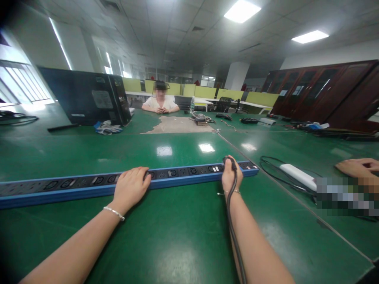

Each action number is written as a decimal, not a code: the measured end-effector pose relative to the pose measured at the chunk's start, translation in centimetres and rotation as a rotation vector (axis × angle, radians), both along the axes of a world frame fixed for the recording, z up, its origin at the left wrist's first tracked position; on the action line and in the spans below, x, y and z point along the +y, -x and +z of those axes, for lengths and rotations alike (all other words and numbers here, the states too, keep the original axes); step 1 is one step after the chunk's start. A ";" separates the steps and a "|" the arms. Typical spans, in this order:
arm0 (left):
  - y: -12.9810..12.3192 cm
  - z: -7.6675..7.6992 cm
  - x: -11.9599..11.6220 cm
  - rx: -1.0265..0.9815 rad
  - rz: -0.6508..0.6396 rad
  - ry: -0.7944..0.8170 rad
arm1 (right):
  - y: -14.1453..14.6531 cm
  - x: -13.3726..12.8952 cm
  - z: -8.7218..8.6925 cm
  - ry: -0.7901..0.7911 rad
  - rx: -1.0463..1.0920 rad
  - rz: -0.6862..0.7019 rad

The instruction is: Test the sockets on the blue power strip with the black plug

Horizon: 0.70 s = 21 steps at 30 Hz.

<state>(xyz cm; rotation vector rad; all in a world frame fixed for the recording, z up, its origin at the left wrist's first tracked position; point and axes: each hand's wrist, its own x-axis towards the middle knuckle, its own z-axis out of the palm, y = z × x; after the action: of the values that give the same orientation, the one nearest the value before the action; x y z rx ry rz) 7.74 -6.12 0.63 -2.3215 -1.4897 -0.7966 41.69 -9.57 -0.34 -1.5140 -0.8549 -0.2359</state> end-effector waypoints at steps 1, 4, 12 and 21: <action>0.0 0.0 0.0 0.002 0.000 -0.001 | -1.4 -0.3 0.0 0.033 -0.007 -0.033; 0.0 0.1 -0.1 0.008 0.002 0.005 | -4.7 -1.0 -0.6 0.068 0.044 -0.164; 0.0 0.3 -0.1 0.014 0.006 0.026 | -5.6 -0.8 -1.5 0.178 -0.019 -0.023; 0.0 0.1 0.0 0.020 0.005 0.022 | -5.3 -0.8 -0.8 0.225 -0.014 -0.008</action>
<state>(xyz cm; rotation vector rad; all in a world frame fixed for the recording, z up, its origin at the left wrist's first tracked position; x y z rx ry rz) 7.74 -6.10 0.71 -2.3339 -1.5025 -0.7578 46.95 -10.38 -1.17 -1.7270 -0.9099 -0.1598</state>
